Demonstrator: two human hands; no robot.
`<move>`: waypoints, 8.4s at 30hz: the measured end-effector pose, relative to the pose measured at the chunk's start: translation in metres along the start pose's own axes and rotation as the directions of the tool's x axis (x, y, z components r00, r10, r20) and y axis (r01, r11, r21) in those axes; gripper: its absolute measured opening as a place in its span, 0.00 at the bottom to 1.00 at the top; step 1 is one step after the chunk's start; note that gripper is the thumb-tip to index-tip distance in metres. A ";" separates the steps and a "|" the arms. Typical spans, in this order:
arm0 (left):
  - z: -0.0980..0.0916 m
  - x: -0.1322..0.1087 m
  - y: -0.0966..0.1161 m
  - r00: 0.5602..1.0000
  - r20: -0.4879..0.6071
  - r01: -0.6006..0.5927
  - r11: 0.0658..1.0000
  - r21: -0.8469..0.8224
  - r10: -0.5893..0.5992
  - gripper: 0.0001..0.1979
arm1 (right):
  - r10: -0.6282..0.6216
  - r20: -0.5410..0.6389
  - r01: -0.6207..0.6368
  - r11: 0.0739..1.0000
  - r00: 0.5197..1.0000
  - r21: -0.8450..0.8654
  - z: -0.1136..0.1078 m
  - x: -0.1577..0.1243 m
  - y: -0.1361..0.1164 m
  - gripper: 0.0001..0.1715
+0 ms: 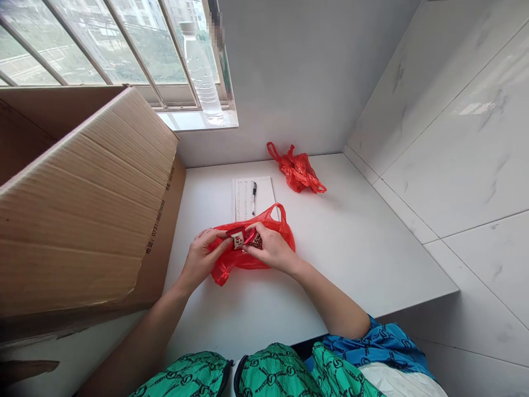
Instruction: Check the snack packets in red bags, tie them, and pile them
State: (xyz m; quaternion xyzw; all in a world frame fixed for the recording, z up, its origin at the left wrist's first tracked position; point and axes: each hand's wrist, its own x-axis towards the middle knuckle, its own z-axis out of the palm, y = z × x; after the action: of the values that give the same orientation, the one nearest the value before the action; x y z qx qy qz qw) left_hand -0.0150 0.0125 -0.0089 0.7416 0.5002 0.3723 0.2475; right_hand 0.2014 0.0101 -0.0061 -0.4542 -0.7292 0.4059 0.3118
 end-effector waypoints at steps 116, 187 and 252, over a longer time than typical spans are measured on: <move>0.004 -0.011 0.015 0.998 -0.045 0.039 0.979 -0.199 -0.049 0.11 | 0.047 0.004 -0.044 0.879 0.999 0.475 -0.003 -0.001 -0.001 0.15; -0.020 0.054 0.066 0.885 0.431 0.458 0.480 -0.748 -0.173 0.15 | -0.009 -0.256 0.184 0.721 0.967 0.668 -0.046 0.038 -0.060 0.13; -0.042 -0.009 -0.031 0.934 -0.091 0.281 0.866 -0.414 -0.347 0.26 | 0.201 0.140 -0.221 0.964 0.969 0.145 -0.107 -0.087 0.033 0.21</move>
State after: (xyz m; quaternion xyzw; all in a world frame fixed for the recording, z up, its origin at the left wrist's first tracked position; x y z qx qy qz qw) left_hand -0.0680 0.0154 -0.0098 0.5521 0.5476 0.4787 0.4076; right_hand 0.3375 -0.0283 0.0083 -0.4771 -0.6596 0.5212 0.2561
